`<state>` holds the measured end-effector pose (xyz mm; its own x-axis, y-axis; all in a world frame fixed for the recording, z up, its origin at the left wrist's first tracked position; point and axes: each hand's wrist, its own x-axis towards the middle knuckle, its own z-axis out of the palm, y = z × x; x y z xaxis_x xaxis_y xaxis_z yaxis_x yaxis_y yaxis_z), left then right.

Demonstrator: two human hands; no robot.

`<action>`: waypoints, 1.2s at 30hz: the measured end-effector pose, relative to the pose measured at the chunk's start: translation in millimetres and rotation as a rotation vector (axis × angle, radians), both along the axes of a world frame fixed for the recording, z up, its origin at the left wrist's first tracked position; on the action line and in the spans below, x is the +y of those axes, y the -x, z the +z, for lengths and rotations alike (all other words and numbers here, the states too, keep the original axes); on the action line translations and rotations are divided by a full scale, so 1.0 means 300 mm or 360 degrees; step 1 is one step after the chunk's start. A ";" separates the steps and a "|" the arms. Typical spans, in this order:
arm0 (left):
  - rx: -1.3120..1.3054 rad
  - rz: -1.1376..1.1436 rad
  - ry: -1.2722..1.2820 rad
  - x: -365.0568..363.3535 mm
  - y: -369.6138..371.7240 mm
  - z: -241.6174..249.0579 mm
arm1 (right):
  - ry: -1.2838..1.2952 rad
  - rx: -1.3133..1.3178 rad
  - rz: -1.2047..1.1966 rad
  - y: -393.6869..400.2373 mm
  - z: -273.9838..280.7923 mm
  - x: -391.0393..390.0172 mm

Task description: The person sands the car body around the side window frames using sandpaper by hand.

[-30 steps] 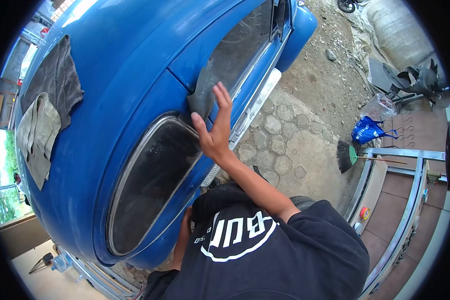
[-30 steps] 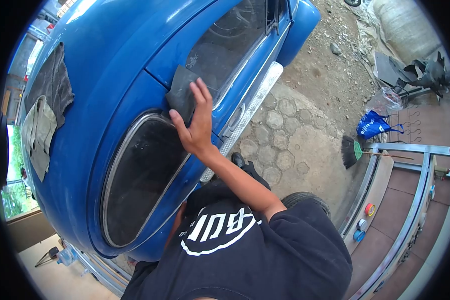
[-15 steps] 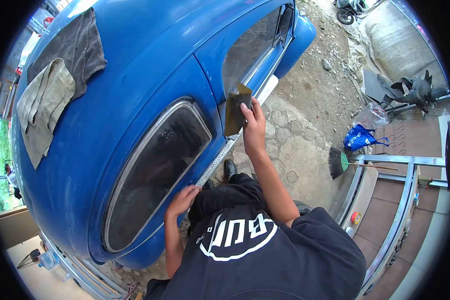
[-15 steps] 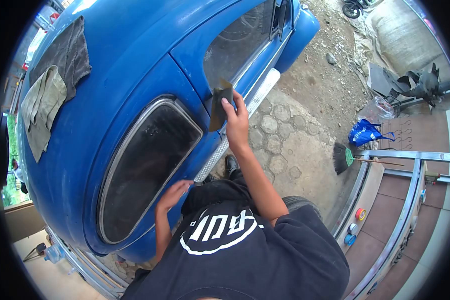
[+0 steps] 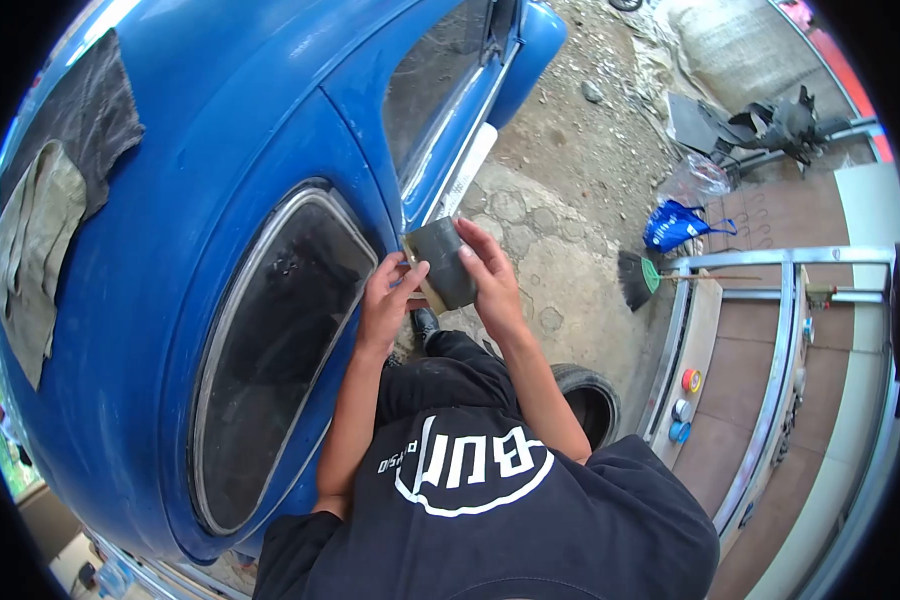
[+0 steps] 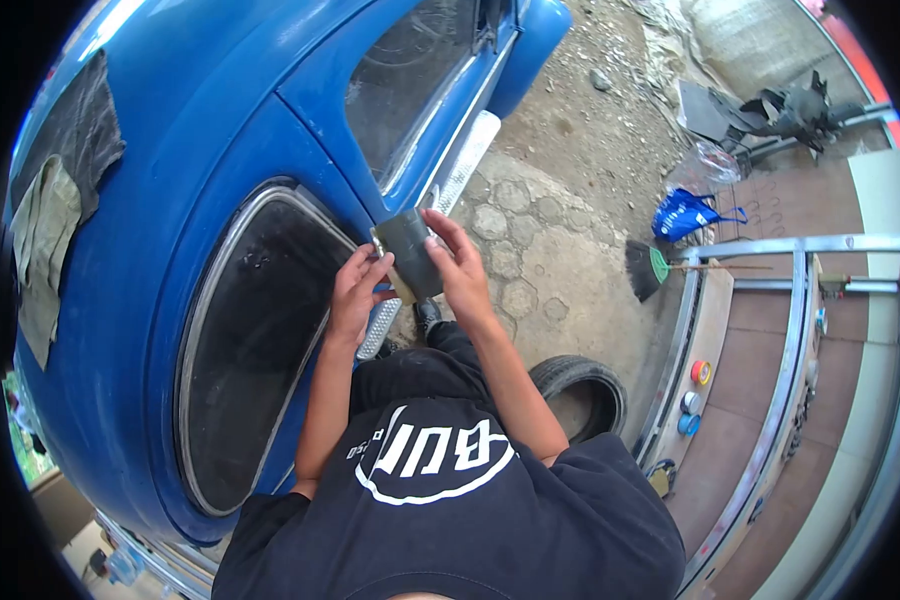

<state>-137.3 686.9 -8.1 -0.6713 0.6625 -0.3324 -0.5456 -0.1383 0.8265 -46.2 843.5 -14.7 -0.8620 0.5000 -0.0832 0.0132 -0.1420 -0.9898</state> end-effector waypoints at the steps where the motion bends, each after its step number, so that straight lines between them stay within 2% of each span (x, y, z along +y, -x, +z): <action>1: 0.0040 0.0021 0.0050 0.008 -0.003 -0.019 | -0.0058 0.0038 -0.0088 -0.004 0.038 -0.032; 2: 0.0070 0.0045 0.0104 0.011 -0.011 -0.035 | -0.0002 0.0052 -0.0141 -0.006 0.062 -0.051; 4: 0.0076 0.0018 -0.0113 0.008 -0.002 -0.062 | 0.0130 0.0064 -0.0236 -0.010 0.088 -0.093; 5: 0.0133 0.0012 -0.0136 0.002 0.002 -0.063 | 0.0356 0.0040 -0.0341 -0.007 0.102 -0.117; 8: 0.0308 -0.0044 -0.0160 -0.018 0.035 -0.074 | 0.0365 -0.0239 -0.0197 0.001 0.029 -0.108; 9: 0.0361 -0.0065 -0.0159 -0.028 0.041 -0.080 | 0.0329 -0.0202 -0.0227 0.004 0.007 -0.112; 12: 0.0437 -0.0014 -0.0085 -0.059 0.055 -0.080 | 0.0354 -0.0437 -0.0076 0.014 0.085 -0.123; 16: 0.0559 -0.0033 0.0063 -0.095 0.068 -0.066 | 0.0289 -0.0300 0.0012 0.041 0.076 -0.124; 19: 0.0574 0.0228 0.0133 -0.101 0.051 -0.032 | 0.0104 -0.0102 0.0047 0.101 0.053 -0.052; 23: 0.0900 0.0283 0.0344 -0.172 0.069 0.070 | -0.0027 0.0096 -0.0066 0.244 0.091 0.042; 27: 0.1191 0.0655 0.0399 -0.189 0.055 0.193 | -0.0831 0.0423 -0.0261 0.404 0.201 0.028; 31: 0.1530 0.0999 0.0592 -0.162 0.045 0.303 | -0.1372 0.1149 -0.0514 0.574 0.327 0.016; 33: 0.1859 0.1187 0.0796 -0.155 0.057 0.333 | -0.1627 0.1463 -0.0607 0.641 0.356 0.014; 36: 0.2272 0.1467 0.1141 -0.132 0.079 0.382 | -0.1655 0.1272 -0.0178 0.645 0.272 -0.066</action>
<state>-161.1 647.3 106.6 -0.6852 -0.0290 0.7278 0.5742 0.5933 0.5642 -239.6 823.7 66.9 -0.4435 0.0921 0.8915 -0.5850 0.7238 -0.3658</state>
